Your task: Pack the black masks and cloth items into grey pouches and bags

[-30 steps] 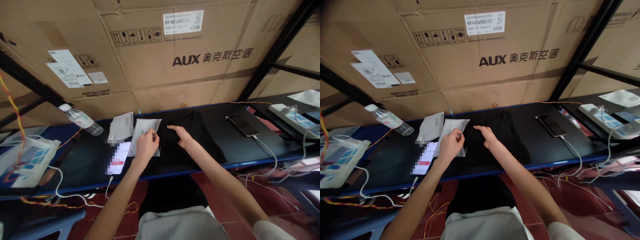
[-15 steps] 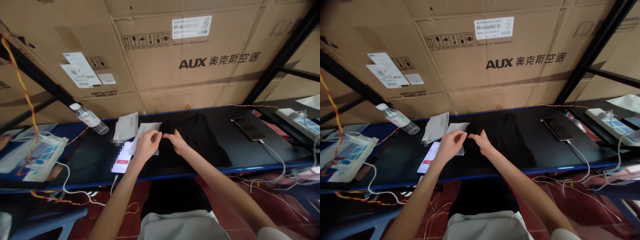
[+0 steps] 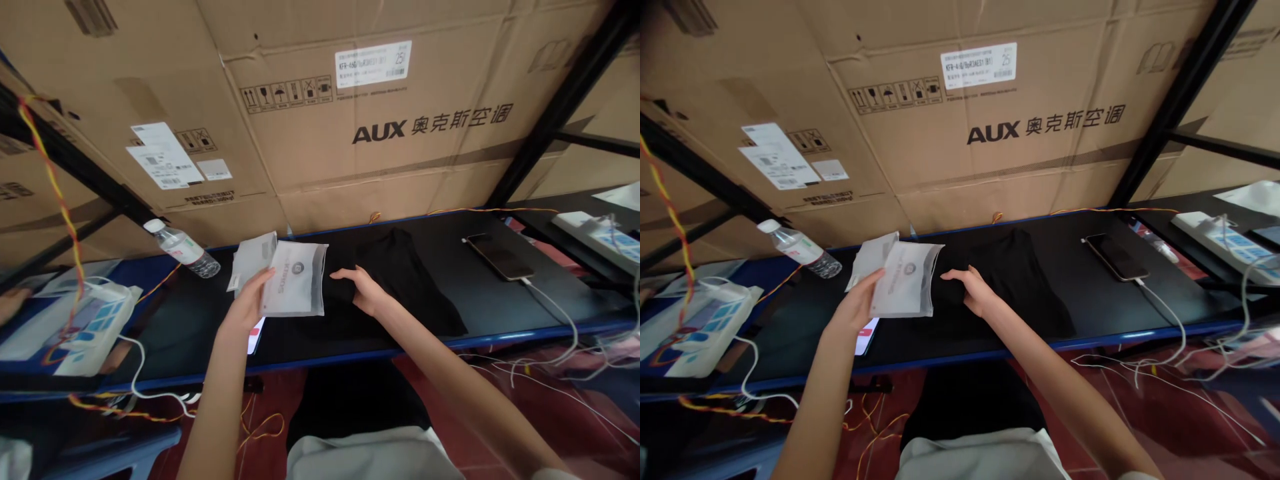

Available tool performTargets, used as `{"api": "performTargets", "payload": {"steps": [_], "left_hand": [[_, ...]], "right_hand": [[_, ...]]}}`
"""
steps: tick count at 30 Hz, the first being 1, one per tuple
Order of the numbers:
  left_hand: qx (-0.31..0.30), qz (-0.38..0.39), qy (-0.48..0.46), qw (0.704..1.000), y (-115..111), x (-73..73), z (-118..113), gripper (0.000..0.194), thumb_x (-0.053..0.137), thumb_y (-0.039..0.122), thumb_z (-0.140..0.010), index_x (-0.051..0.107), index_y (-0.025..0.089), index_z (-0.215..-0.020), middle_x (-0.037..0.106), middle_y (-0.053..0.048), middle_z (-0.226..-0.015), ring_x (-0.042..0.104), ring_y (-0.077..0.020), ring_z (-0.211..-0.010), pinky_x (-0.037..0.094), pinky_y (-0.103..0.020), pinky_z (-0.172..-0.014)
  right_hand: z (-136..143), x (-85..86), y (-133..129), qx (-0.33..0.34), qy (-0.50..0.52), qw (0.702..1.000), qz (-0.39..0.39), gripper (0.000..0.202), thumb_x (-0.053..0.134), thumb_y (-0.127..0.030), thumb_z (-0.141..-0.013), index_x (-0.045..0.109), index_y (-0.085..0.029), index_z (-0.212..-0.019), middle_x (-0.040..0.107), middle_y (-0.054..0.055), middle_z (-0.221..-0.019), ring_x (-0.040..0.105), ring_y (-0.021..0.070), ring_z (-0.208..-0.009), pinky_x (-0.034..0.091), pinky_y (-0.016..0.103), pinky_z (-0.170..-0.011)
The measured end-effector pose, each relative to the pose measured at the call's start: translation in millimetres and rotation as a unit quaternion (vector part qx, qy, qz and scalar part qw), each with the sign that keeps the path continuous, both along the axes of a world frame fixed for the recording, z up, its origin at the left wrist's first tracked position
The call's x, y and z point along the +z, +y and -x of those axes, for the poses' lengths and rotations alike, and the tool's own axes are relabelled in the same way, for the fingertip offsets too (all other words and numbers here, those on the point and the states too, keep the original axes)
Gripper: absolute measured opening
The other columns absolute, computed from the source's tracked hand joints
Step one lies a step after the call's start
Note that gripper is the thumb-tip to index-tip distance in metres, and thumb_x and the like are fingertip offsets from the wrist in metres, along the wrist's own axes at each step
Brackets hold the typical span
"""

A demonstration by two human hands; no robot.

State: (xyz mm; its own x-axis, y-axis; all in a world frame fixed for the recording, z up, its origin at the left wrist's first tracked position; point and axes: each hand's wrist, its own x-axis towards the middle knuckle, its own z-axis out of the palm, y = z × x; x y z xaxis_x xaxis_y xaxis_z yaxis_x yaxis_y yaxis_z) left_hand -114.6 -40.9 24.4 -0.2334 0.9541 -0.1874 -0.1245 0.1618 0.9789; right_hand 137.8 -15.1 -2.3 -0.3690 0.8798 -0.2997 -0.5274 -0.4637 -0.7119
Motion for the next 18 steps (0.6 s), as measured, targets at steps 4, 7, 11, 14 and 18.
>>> {"api": "performTargets", "payload": {"steps": [4, 7, 11, 14, 18], "left_hand": [[-0.009, 0.041, -0.063, 0.997, 0, -9.5, -14, 0.058, 0.058, 0.06, -0.087, 0.073, 0.015, -0.12, 0.08, -0.015, -0.098, 0.074, -0.0382, -0.105, 0.063, -0.05, -0.089], [-0.015, 0.011, -0.082, 0.996, -5, -16.5, -33, 0.065, 0.053, 0.064, -0.09, 0.067, 0.018, -0.133, 0.079, -0.014, -0.104, 0.072, -0.0393, -0.113, 0.062, -0.053, -0.093], [-0.009, -0.01, -0.135, 0.991, -15, -17.2, -54, 0.069, 0.052, 0.069, -0.091, 0.062, 0.022, -0.14, 0.078, -0.012, -0.116, 0.066, -0.0391, -0.126, 0.059, -0.054, -0.1], [-0.014, -0.015, -0.141, 0.99, -19, -14.5, -61, 0.067, 0.051, 0.071, -0.091, 0.065, 0.023, -0.137, 0.078, -0.01, -0.118, 0.064, -0.0371, -0.129, 0.058, -0.05, -0.103], [-0.044, -0.127, 0.05, 0.99, -21, -13.2, -68, 0.06, 0.035, 0.063, -0.101, 0.076, 0.022, -0.112, 0.079, -0.009, -0.105, 0.074, -0.0284, -0.108, 0.063, -0.038, -0.088]], "right_hand": [[-12, 5.1, -6, 0.045, 0.0, 0.999, -0.012, 0.037, 0.088, -0.018, -0.061, 0.074, -0.02, -0.096, 0.079, 0.002, -0.095, 0.074, 0.0197, -0.087, 0.059, 0.029, -0.08], [-15, 10.3, -14, 0.059, 0.014, 0.998, -0.001, 0.036, 0.088, -0.036, -0.073, 0.076, -0.021, -0.103, 0.079, 0.005, -0.104, 0.074, 0.0212, -0.093, 0.061, 0.032, -0.085], [-14, 18.9, -27, 0.006, -0.015, 1.0, 0.008, 0.038, 0.088, -0.041, -0.077, 0.075, -0.023, -0.108, 0.08, 0.006, -0.105, 0.075, 0.0237, -0.096, 0.061, 0.037, -0.09], [-9, 25.0, -40, 0.006, -0.03, 0.999, -0.009, 0.038, 0.091, -0.035, -0.072, 0.075, -0.024, -0.104, 0.08, 0.004, -0.098, 0.075, 0.0252, -0.094, 0.062, 0.039, -0.089], [-1, 31.2, -50, 0.017, 0.0, 1.0, -0.007, 0.037, 0.092, -0.037, -0.071, 0.076, -0.024, -0.101, 0.08, 0.003, -0.094, 0.076, 0.0245, -0.089, 0.063, 0.038, -0.085]]}}
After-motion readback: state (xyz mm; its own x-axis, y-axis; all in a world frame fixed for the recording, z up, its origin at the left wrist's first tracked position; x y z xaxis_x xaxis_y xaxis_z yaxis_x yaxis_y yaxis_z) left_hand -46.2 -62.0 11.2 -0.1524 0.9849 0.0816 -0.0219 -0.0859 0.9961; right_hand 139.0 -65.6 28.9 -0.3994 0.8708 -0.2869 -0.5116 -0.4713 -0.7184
